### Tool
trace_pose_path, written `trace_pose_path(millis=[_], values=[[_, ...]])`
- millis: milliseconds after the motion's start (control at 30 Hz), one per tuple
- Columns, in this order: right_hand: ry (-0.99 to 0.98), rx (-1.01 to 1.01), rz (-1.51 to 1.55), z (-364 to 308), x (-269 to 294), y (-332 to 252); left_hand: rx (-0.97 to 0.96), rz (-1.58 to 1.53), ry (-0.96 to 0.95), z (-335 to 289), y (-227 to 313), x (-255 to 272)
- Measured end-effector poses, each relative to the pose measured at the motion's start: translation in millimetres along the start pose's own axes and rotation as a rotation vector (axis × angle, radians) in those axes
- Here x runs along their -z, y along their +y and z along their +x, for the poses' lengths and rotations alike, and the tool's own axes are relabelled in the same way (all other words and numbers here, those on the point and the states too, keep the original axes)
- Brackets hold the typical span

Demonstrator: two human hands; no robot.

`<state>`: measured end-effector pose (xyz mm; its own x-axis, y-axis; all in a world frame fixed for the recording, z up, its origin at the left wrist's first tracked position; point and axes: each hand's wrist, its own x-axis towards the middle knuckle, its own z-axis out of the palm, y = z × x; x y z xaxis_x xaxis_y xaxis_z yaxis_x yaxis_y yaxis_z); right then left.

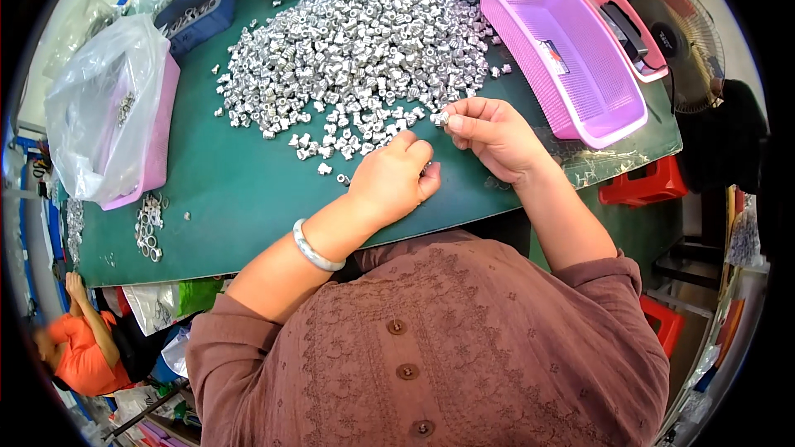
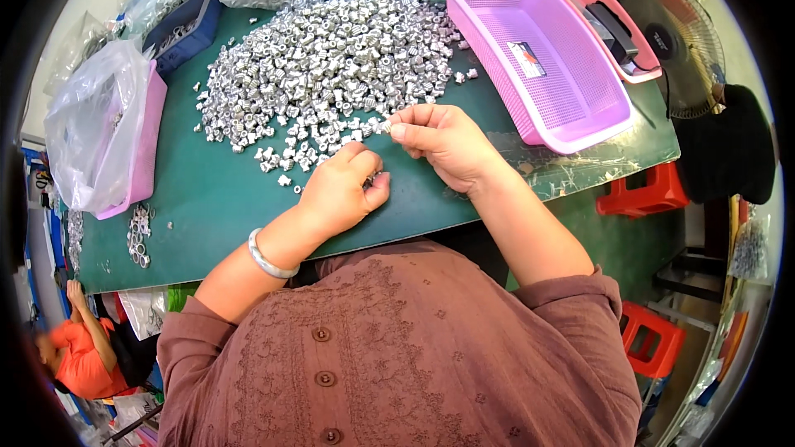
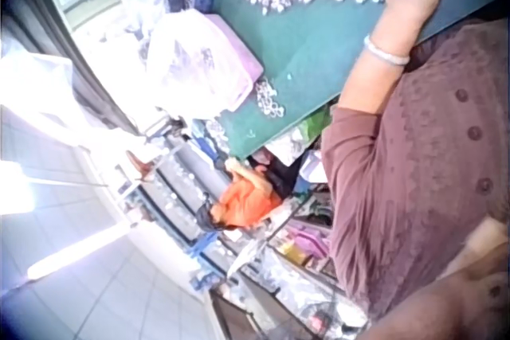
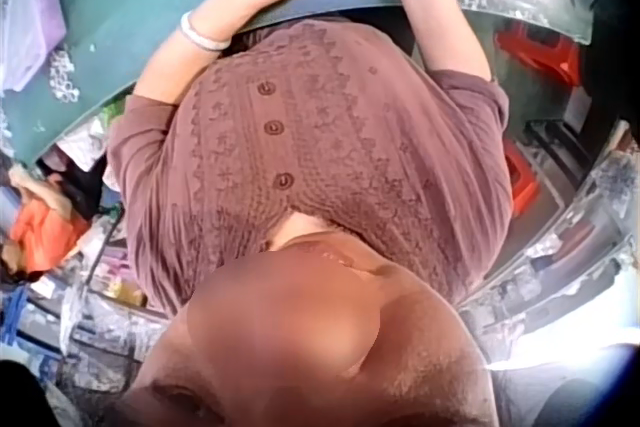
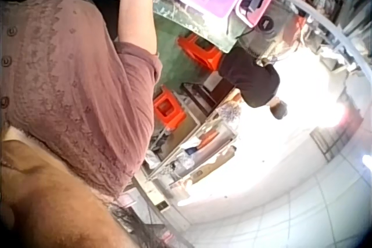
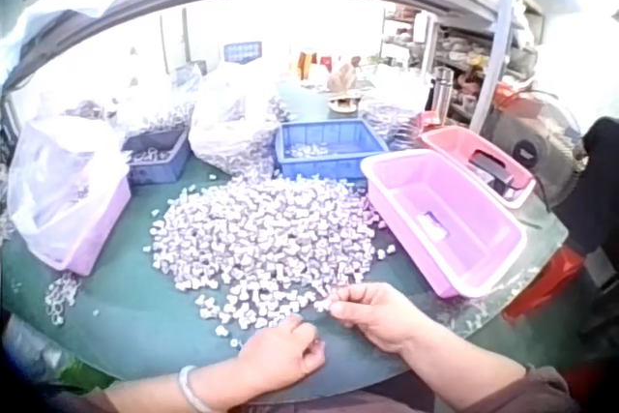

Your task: The person empties small metal parts from a plastic bag onto the table and assembles them by fitting the pieces together by hand.

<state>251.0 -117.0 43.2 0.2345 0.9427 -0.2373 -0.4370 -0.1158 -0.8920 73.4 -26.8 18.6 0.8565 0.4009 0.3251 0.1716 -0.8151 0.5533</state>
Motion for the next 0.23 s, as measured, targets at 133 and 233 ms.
trace_pose_path(millis=[133, 233], values=[[-0.049, -0.028, 0.130, 1, 1, 4, 0.136, -0.253, 0.130, 6, -5, 5], [-0.077, -0.044, 0.164, 2, -6, 3, 0.521, -0.724, 0.075, 12, -12, 13]])
